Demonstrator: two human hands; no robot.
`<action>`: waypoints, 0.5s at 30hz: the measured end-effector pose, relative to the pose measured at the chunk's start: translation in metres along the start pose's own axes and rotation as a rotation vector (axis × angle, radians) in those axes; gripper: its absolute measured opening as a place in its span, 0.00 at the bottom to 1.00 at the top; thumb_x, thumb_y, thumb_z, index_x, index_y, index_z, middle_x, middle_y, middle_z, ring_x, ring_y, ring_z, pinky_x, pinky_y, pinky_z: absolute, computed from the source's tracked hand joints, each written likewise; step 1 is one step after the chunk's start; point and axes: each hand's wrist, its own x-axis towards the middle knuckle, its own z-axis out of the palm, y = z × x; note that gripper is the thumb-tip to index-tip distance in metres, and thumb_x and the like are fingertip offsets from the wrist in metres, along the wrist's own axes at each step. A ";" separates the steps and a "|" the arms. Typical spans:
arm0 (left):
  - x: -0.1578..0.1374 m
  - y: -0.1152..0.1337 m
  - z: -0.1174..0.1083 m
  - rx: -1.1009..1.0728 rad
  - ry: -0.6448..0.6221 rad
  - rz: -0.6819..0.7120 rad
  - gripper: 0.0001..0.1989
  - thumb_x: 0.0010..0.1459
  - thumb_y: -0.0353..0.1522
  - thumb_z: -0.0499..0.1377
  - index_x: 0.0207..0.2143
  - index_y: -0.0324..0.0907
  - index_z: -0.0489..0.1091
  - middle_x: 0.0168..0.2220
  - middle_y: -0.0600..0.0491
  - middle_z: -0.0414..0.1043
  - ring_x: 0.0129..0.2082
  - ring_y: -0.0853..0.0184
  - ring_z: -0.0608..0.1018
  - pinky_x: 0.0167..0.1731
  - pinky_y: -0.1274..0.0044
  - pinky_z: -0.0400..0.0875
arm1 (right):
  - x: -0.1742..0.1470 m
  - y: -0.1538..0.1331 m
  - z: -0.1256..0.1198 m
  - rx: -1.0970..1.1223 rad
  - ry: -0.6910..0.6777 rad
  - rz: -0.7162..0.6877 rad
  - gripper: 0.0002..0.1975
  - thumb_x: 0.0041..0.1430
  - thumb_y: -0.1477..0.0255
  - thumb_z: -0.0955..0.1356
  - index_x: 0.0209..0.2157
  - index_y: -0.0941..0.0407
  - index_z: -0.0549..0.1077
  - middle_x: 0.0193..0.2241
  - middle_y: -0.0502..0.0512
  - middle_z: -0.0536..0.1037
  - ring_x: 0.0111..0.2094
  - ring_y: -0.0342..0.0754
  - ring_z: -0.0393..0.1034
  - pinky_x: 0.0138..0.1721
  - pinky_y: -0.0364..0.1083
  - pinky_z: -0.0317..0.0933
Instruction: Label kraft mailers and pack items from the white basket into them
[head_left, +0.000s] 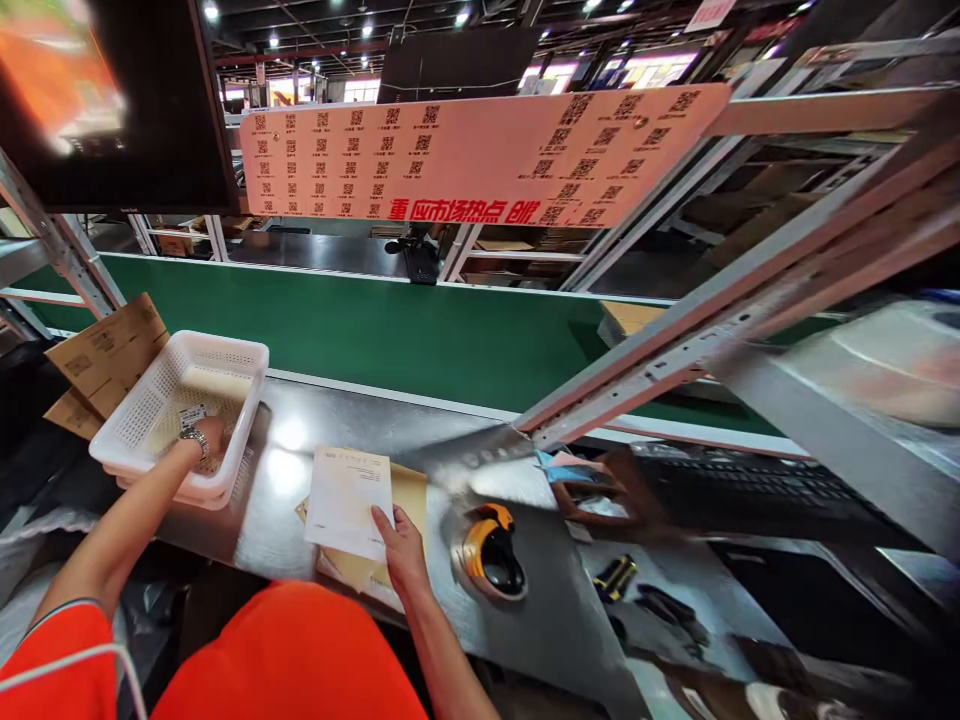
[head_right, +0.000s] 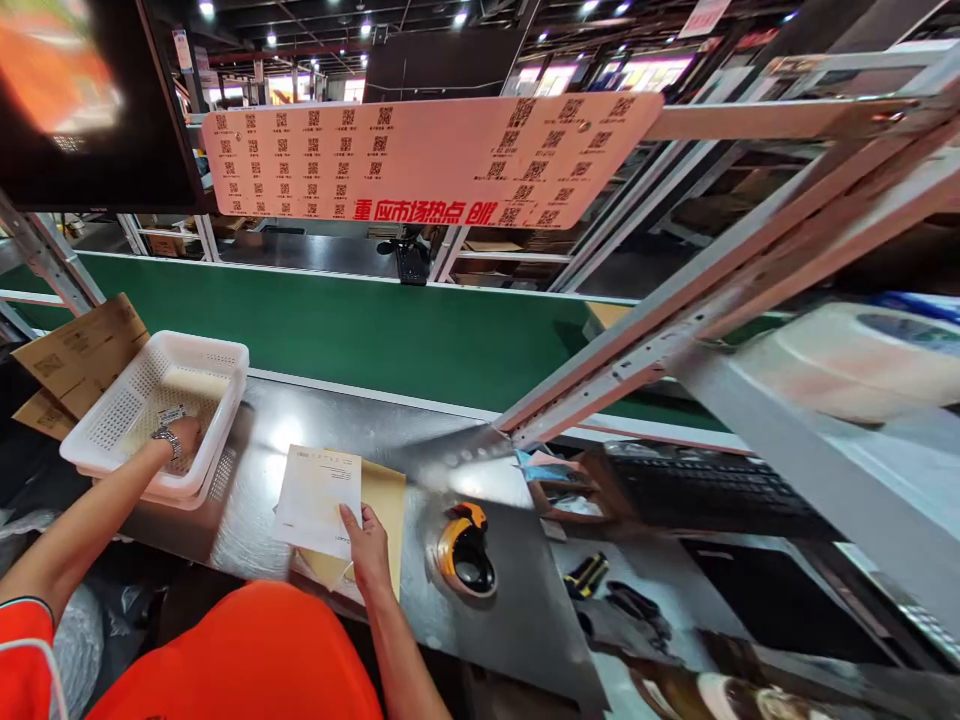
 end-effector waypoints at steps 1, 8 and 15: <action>-0.002 -0.001 -0.007 0.008 0.029 -0.007 0.03 0.61 0.20 0.67 0.33 0.32 0.78 0.36 0.42 0.79 0.43 0.51 0.83 0.47 0.67 0.77 | 0.000 0.000 0.000 -0.001 0.003 -0.003 0.37 0.43 0.48 0.84 0.46 0.58 0.76 0.41 0.60 0.85 0.37 0.61 0.81 0.38 0.54 0.76; -0.057 0.060 -0.032 -0.304 0.421 0.272 0.11 0.76 0.30 0.60 0.53 0.37 0.82 0.50 0.45 0.79 0.52 0.59 0.79 0.56 0.75 0.71 | -0.002 -0.014 0.015 -0.051 -0.075 -0.015 0.36 0.44 0.47 0.84 0.44 0.59 0.77 0.41 0.60 0.85 0.36 0.55 0.79 0.38 0.49 0.73; -0.101 0.183 0.055 -0.508 0.027 0.601 0.17 0.66 0.24 0.69 0.57 0.36 0.79 0.43 0.46 0.79 0.44 0.56 0.80 0.48 0.69 0.75 | 0.007 -0.033 0.026 -0.176 -0.388 0.069 0.34 0.47 0.49 0.83 0.45 0.59 0.79 0.38 0.56 0.83 0.31 0.51 0.74 0.33 0.46 0.67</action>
